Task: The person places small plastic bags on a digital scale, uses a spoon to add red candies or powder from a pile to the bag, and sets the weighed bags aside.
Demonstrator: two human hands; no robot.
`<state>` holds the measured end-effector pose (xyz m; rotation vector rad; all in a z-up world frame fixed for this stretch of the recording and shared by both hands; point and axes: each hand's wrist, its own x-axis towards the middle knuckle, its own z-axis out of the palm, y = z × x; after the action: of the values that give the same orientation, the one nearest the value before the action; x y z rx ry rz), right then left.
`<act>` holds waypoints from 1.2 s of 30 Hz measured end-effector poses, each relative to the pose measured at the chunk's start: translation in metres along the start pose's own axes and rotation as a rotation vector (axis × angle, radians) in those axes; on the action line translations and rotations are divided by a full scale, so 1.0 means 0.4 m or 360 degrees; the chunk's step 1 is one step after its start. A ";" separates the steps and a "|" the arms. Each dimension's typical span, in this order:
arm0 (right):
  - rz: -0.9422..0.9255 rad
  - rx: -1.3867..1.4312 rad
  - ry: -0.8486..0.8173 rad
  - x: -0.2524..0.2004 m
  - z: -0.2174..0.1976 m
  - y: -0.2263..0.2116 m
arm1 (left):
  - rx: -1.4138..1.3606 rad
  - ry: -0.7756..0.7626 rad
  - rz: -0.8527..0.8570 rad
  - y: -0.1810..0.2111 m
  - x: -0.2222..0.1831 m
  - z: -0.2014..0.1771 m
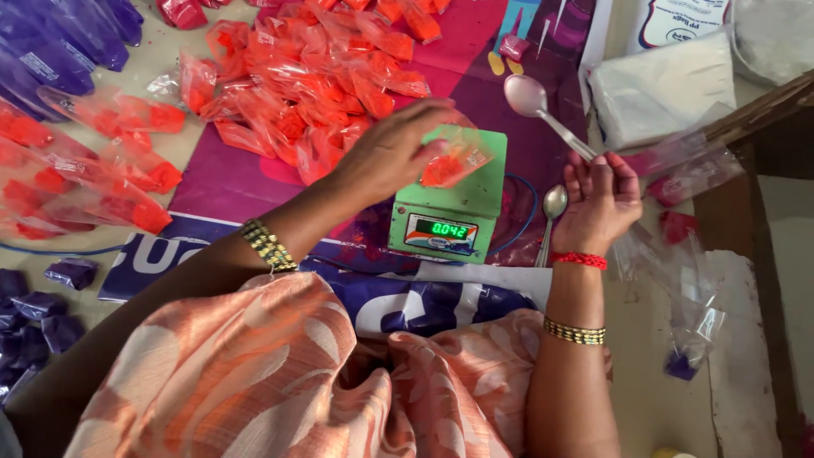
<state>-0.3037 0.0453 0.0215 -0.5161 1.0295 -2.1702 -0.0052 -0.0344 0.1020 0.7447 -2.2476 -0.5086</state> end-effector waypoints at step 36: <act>0.0149 -0.0147 -0.0247 -0.027 0.011 0.016 | 0.0409 -0.0447 -0.0430 0.048 0.044 0.077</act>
<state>-0.2910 0.0477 0.0185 -0.6551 1.0508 -1.9746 -0.0450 -0.0268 0.1003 1.1834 -2.5177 -0.4798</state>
